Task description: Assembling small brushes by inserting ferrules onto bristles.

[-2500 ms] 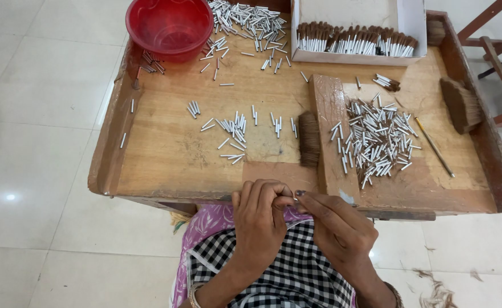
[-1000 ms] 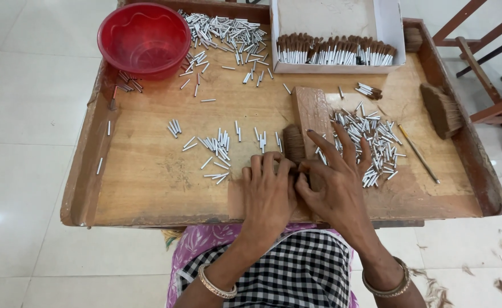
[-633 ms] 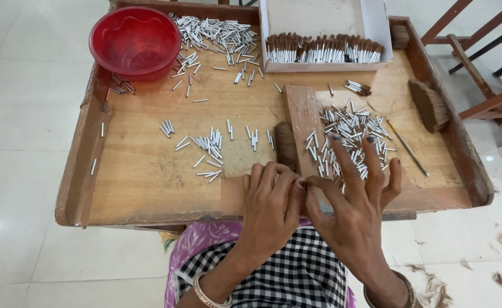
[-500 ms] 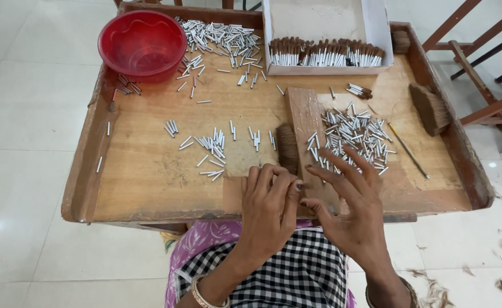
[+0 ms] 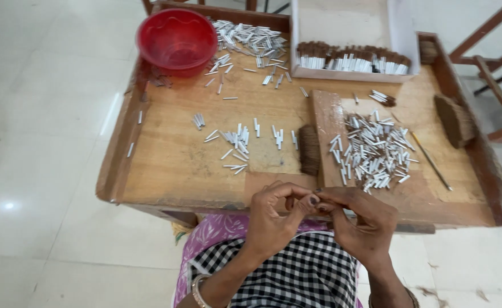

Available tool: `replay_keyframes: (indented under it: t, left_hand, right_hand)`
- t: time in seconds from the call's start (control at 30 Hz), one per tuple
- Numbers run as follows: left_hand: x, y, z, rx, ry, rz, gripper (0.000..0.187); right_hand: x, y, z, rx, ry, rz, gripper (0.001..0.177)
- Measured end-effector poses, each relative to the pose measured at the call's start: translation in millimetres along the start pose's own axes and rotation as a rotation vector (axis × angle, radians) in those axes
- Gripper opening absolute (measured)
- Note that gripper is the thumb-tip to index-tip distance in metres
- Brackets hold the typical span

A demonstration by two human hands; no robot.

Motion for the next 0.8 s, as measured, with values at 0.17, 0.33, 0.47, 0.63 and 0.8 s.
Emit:
replay_keyframes:
  t: [0.17,0.33,0.47,0.63,0.8]
  left_hand:
    - [-38,9,-3,0.325,0.194,-0.35,0.013]
    - [-86,9,-32,0.543,0.461,-0.861,0.009]
    - [-89,-3,-44,0.494,0.416,-1.02,0.008]
    - [-52,10,-19,0.493,0.297,-0.662,0.01]
    - [-20,13,5,0.378,0.074,-0.24,0.015]
  right_hand:
    - [19,13,13,-0.086,0.076,0.06,0.03]
    - [27,6,10,-0.116,0.074,0.113,0.03]
    - [34,3,11,-0.131,0.052,0.081,0.025]
    - [34,8,17,-0.061,0.083,-0.035,0.025]
    - [24,23,28,0.106,0.119,-0.317,0.019]
Point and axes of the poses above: each hand's wrist, its own z-axis away from the middle knuckle, its own x-axis out of the palm, y = z × x, the point moved 4 cm from there along -z, towards the middle knuckle, and after that the axes turned 14 degrees about y, right-handed, at the moved point
